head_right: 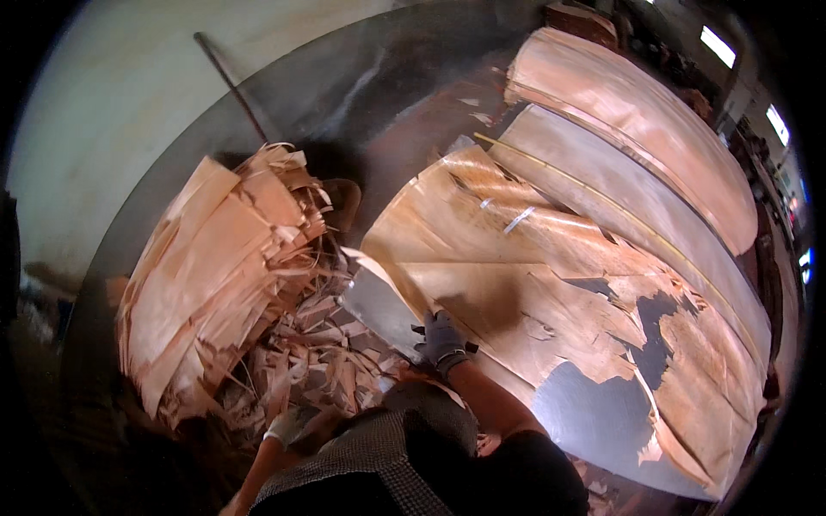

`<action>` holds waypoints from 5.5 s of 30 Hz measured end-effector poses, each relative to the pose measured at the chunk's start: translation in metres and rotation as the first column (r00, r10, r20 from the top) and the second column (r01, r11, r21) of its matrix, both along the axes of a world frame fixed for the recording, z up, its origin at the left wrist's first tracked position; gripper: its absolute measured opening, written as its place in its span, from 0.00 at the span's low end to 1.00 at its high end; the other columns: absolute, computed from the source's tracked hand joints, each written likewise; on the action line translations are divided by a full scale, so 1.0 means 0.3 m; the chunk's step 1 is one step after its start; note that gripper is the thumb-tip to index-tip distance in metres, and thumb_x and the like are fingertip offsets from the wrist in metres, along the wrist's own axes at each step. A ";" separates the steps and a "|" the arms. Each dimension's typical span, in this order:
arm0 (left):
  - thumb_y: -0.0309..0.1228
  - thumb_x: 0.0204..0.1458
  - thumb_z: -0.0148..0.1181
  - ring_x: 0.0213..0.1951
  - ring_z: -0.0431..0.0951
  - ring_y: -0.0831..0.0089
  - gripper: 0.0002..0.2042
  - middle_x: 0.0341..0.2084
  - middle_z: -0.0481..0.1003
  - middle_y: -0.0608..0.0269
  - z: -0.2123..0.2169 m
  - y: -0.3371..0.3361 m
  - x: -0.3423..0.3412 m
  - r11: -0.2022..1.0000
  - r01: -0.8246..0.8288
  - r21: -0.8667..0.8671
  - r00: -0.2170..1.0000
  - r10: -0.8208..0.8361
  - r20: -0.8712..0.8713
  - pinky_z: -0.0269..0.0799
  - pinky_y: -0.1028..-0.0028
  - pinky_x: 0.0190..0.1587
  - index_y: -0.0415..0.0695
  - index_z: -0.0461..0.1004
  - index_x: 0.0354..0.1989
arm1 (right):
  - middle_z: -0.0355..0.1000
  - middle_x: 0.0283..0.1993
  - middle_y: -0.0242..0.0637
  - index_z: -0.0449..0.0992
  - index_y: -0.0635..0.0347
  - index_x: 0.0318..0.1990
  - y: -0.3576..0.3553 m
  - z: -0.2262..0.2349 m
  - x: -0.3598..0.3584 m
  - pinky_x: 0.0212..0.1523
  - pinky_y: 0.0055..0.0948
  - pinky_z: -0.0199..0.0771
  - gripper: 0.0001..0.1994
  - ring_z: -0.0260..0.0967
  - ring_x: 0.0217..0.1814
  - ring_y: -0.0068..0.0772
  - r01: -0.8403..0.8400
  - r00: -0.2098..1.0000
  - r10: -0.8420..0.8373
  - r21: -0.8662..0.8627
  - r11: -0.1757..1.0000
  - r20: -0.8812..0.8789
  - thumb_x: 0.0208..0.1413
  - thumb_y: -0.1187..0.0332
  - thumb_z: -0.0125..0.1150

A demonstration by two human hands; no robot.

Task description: The person peels damaged outer layers from a wood veneer sheet and applies tape to repair or reinforce the surface.

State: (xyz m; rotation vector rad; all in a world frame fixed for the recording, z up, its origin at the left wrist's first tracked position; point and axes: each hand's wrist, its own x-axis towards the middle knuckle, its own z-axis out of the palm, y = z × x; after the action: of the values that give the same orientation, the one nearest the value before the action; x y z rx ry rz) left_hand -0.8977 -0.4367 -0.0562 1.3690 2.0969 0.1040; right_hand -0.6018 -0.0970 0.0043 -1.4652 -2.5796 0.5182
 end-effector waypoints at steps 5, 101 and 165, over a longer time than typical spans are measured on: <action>0.42 0.52 0.43 0.46 0.71 0.55 0.20 0.41 0.73 0.51 0.079 0.043 -0.284 0.938 -0.261 -0.230 0.948 0.293 0.122 0.66 0.62 0.47 0.43 0.70 0.46 | 0.72 0.36 0.46 0.75 0.53 0.35 0.220 -0.058 -0.036 0.36 0.42 0.71 0.10 0.72 0.36 0.45 0.006 0.973 0.002 -0.035 0.999 0.230 0.51 0.63 0.48; 0.37 0.51 0.57 0.44 0.71 0.71 0.22 0.41 0.73 0.58 0.612 4.693 1.241 -0.324 0.646 0.691 -0.760 -0.352 0.546 0.64 0.72 0.49 0.36 0.66 0.50 | 0.70 0.25 0.57 0.50 0.52 0.62 3.122 -0.140 -0.431 0.28 0.53 0.64 0.28 0.68 0.27 0.61 0.545 -0.834 -0.544 -0.291 -0.786 -0.091 0.54 0.56 0.45; 0.26 0.49 0.56 0.29 0.69 0.78 0.22 0.33 0.71 0.74 0.052 5.407 1.021 0.539 0.832 -0.129 0.390 -0.403 0.828 0.68 0.74 0.33 0.54 0.62 0.54 | 0.62 0.12 0.30 0.68 0.59 0.22 2.203 0.165 -0.426 0.07 0.24 0.56 0.09 0.59 0.08 0.23 -0.019 -0.482 0.544 -0.612 -0.790 -0.687 0.47 0.69 0.61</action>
State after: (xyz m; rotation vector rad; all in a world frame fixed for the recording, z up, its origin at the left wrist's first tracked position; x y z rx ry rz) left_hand -0.5915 1.1854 -0.0407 1.3714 0.6896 -0.2427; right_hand -0.7295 0.5638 0.0537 -1.2440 1.1130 -0.8333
